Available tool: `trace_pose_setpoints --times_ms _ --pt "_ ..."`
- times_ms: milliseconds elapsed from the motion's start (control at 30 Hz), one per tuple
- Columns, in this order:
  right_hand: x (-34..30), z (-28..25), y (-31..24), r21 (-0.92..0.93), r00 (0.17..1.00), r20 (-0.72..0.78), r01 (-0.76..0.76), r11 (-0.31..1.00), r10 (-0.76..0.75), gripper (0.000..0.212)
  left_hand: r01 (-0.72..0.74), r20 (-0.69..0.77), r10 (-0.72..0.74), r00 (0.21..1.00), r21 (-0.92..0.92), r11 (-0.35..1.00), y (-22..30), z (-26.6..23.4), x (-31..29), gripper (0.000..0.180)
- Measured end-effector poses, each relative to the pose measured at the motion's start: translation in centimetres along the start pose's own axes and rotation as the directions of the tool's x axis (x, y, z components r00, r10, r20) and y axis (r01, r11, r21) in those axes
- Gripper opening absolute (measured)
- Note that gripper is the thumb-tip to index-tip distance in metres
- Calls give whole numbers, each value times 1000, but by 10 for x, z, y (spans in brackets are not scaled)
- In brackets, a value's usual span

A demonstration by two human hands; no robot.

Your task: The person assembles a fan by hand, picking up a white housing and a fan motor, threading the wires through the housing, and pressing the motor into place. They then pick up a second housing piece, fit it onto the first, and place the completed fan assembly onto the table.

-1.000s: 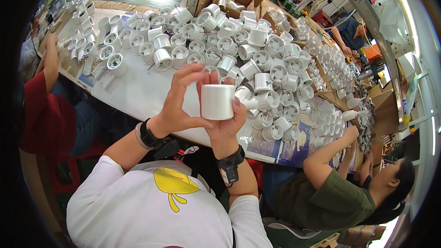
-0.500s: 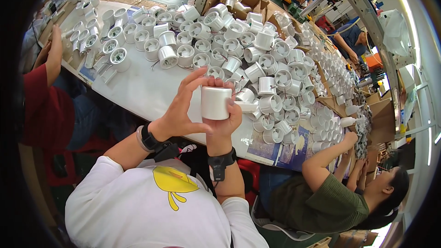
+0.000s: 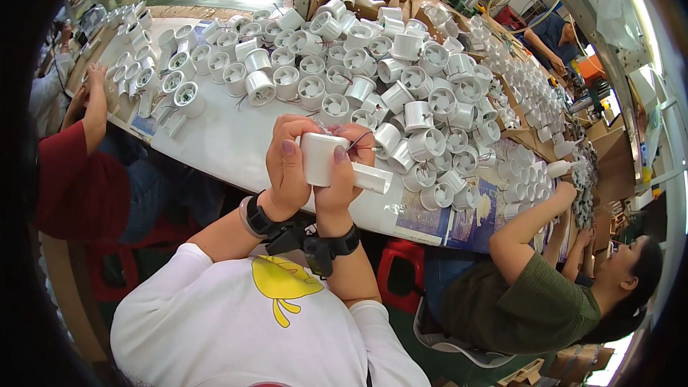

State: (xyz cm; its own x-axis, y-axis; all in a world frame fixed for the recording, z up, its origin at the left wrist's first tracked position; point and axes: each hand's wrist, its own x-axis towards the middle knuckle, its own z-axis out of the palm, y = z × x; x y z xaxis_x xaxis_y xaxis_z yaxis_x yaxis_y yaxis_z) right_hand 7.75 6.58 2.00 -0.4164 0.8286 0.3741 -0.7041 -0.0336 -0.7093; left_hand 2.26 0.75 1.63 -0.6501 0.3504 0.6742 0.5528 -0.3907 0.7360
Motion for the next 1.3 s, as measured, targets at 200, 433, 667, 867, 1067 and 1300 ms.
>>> trace_pose_setpoints --times_ms 200,433,667,867,1067,1300 --pt "17 -16 -2 627 951 112 -292 722 288 39 -146 142 135 981 72 987 2 6 5 59" --pt "11 -36 12 897 808 151 -354 264 569 47 19 357 -54 933 101 995 -15 0 -2 80" --pt "-4 -51 21 890 859 418 -453 55 296 36 242 452 -169 876 -109 964 -13 4 -8 84" --pt "2 -59 28 801 842 135 -404 443 523 48 171 377 -118 919 -111 979 -10 5 -10 84" --pt "13 -48 23 856 896 259 -386 343 361 49 8 295 -61 954 178 984 2 2 -9 81" --pt "20 -56 15 233 980 133 -175 957 147 44 498 536 -349 769 -161 852 -1 -8 -10 63"
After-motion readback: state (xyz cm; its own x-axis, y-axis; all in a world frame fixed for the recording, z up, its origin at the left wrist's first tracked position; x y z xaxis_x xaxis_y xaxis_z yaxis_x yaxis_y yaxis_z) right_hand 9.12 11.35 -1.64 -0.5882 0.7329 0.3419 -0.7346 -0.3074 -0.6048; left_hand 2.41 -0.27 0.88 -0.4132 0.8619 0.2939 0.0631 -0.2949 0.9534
